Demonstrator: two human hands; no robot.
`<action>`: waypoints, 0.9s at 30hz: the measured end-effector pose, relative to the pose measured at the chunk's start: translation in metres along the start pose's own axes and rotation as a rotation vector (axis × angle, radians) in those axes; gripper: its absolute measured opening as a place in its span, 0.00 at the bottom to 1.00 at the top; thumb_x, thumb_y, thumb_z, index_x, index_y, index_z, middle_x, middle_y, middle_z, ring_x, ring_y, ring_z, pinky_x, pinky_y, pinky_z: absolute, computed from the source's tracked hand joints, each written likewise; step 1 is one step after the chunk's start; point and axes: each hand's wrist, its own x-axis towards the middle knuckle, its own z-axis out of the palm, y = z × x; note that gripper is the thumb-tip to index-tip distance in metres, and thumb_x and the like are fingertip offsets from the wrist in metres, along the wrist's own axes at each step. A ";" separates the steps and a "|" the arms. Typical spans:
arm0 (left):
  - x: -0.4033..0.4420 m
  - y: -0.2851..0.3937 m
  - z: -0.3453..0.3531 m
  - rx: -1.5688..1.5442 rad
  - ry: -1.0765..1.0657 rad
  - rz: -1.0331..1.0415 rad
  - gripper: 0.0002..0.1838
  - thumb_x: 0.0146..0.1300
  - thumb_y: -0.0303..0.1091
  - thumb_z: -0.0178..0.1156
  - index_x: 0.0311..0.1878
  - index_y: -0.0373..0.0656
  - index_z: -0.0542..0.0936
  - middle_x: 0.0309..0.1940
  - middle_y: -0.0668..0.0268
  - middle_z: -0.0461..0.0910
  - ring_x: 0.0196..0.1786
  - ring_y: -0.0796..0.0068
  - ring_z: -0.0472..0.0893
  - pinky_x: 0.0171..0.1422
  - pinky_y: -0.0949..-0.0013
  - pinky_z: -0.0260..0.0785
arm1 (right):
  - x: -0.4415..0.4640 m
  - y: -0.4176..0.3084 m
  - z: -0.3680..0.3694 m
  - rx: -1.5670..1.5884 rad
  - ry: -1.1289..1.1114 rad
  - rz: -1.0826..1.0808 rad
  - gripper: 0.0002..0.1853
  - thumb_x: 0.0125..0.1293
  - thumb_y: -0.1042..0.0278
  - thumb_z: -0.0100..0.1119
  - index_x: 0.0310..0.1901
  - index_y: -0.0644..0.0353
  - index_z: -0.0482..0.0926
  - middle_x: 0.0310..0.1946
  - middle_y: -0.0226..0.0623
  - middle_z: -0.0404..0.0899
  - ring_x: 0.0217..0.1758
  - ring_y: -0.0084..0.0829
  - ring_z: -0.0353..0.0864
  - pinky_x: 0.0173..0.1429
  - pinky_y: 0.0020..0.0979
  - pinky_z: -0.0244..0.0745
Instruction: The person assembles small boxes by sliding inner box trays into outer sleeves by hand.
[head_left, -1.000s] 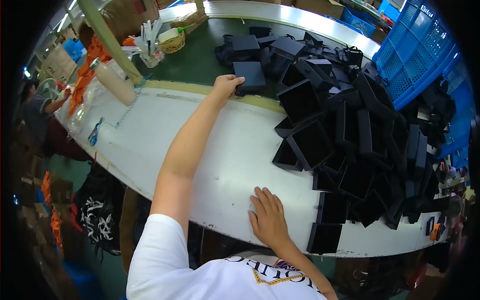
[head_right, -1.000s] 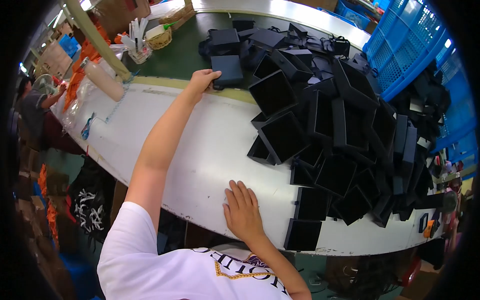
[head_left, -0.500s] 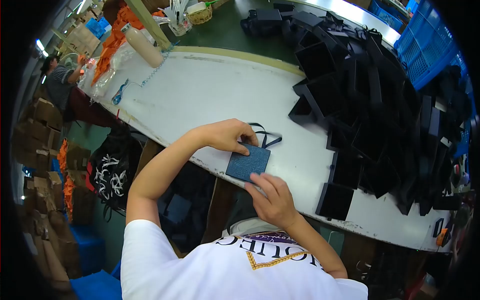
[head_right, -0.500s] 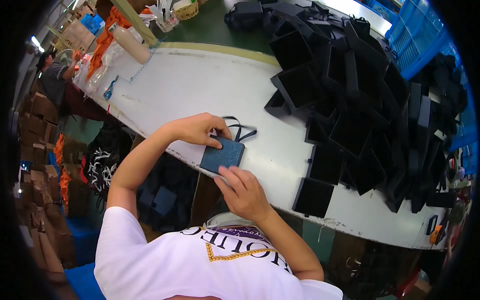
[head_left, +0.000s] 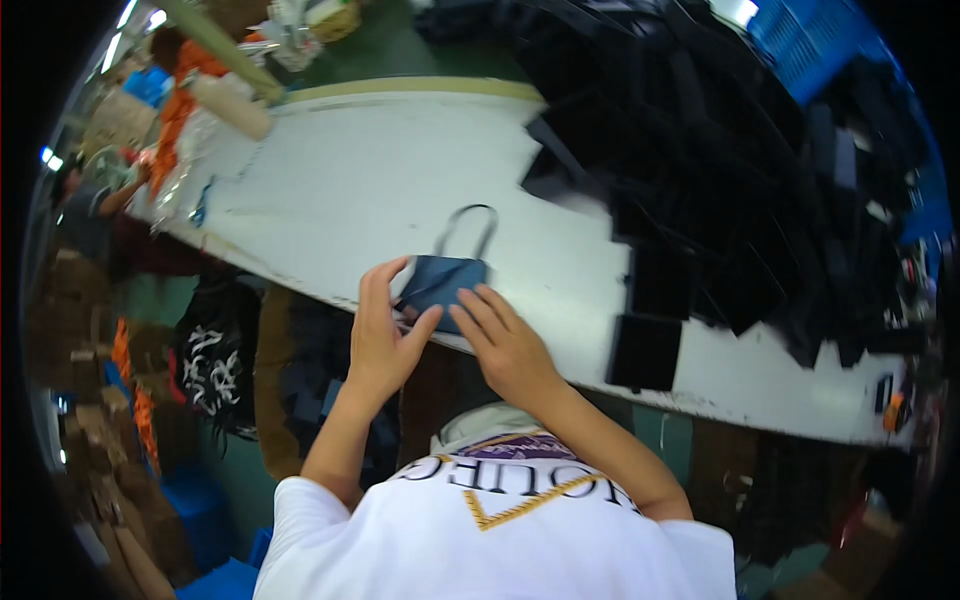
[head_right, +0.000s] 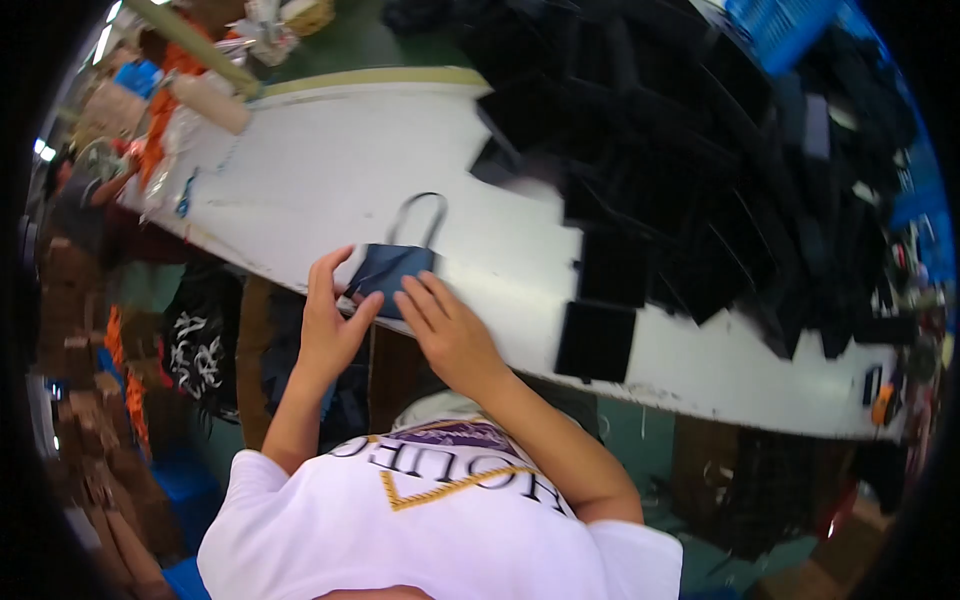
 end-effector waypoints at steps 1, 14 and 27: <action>-0.016 -0.006 0.015 0.080 0.011 -0.021 0.39 0.57 0.33 0.76 0.71 0.41 0.72 0.65 0.52 0.73 0.57 0.56 0.79 0.56 0.61 0.75 | 0.000 0.001 -0.001 0.037 0.008 0.012 0.26 0.65 0.77 0.56 0.66 0.68 0.76 0.71 0.48 0.73 0.76 0.48 0.70 0.72 0.43 0.74; -0.008 0.023 0.033 0.485 -0.147 0.077 0.38 0.42 0.39 0.78 0.60 0.47 0.75 0.73 0.56 0.72 0.68 0.53 0.71 0.72 0.45 0.54 | -0.077 -0.016 -0.120 -0.459 0.089 0.766 0.60 0.50 0.48 0.83 0.78 0.68 0.58 0.78 0.59 0.58 0.79 0.58 0.59 0.78 0.55 0.55; -0.015 0.001 0.007 0.388 -0.243 0.335 0.27 0.37 0.31 0.83 0.36 0.48 0.74 0.77 0.57 0.68 0.68 0.50 0.71 0.72 0.50 0.57 | -0.014 -0.002 -0.098 0.064 0.020 0.350 0.54 0.48 0.72 0.73 0.78 0.68 0.55 0.77 0.55 0.60 0.80 0.57 0.59 0.82 0.50 0.52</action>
